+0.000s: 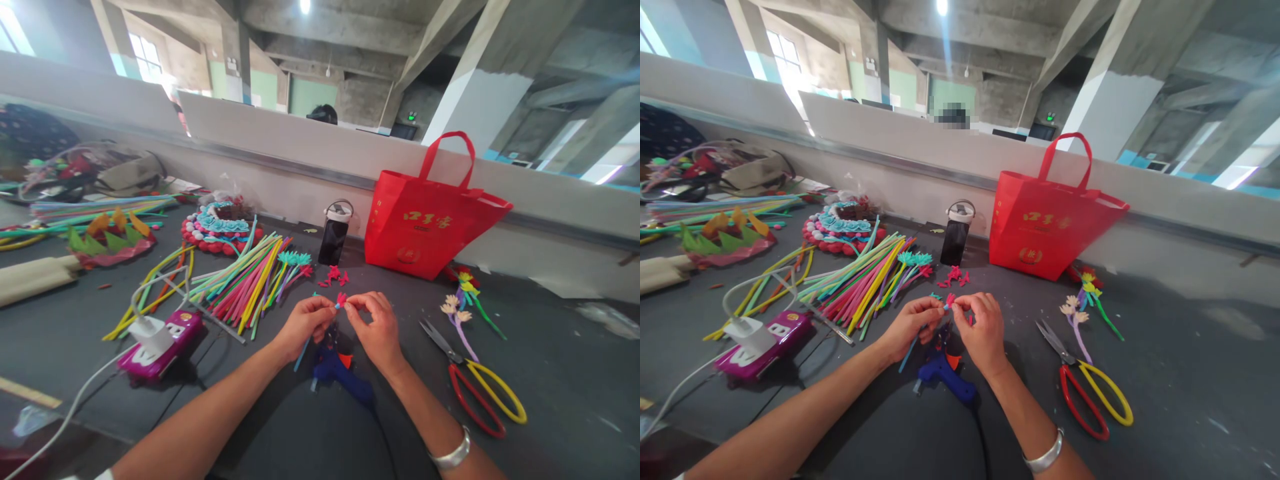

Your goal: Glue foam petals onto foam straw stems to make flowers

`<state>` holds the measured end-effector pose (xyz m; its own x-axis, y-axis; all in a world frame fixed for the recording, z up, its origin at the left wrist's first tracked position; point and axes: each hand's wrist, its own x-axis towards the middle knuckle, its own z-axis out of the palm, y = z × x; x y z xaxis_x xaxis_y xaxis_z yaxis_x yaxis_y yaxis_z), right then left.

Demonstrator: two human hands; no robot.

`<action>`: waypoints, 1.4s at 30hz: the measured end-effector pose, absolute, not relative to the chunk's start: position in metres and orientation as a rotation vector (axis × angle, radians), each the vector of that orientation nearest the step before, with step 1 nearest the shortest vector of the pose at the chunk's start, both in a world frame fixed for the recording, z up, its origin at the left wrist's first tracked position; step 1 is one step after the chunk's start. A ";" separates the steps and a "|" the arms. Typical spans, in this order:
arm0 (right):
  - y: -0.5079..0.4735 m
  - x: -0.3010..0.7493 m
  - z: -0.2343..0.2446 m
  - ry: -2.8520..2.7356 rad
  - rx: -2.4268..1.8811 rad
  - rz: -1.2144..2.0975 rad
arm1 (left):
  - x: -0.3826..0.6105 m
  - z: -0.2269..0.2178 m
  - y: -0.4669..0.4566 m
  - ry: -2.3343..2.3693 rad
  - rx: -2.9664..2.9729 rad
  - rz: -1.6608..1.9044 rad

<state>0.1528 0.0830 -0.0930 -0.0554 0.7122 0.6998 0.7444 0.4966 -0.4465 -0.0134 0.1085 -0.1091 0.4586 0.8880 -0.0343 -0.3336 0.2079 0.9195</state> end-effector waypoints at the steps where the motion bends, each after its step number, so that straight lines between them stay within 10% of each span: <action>1: 0.083 0.153 -0.092 -1.797 -1.228 -0.055 | -0.013 -0.109 0.109 0.663 1.024 0.940; 42: 0.081 0.149 -0.097 -1.777 -1.200 0.042 | -0.013 -0.106 0.108 0.689 1.041 0.945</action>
<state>0.1493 0.0811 -0.0971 -0.0600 0.7316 0.6791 0.6987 0.5167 -0.4949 -0.0130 0.1078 -0.1064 0.4451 0.8945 -0.0407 -0.3127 0.1978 0.9290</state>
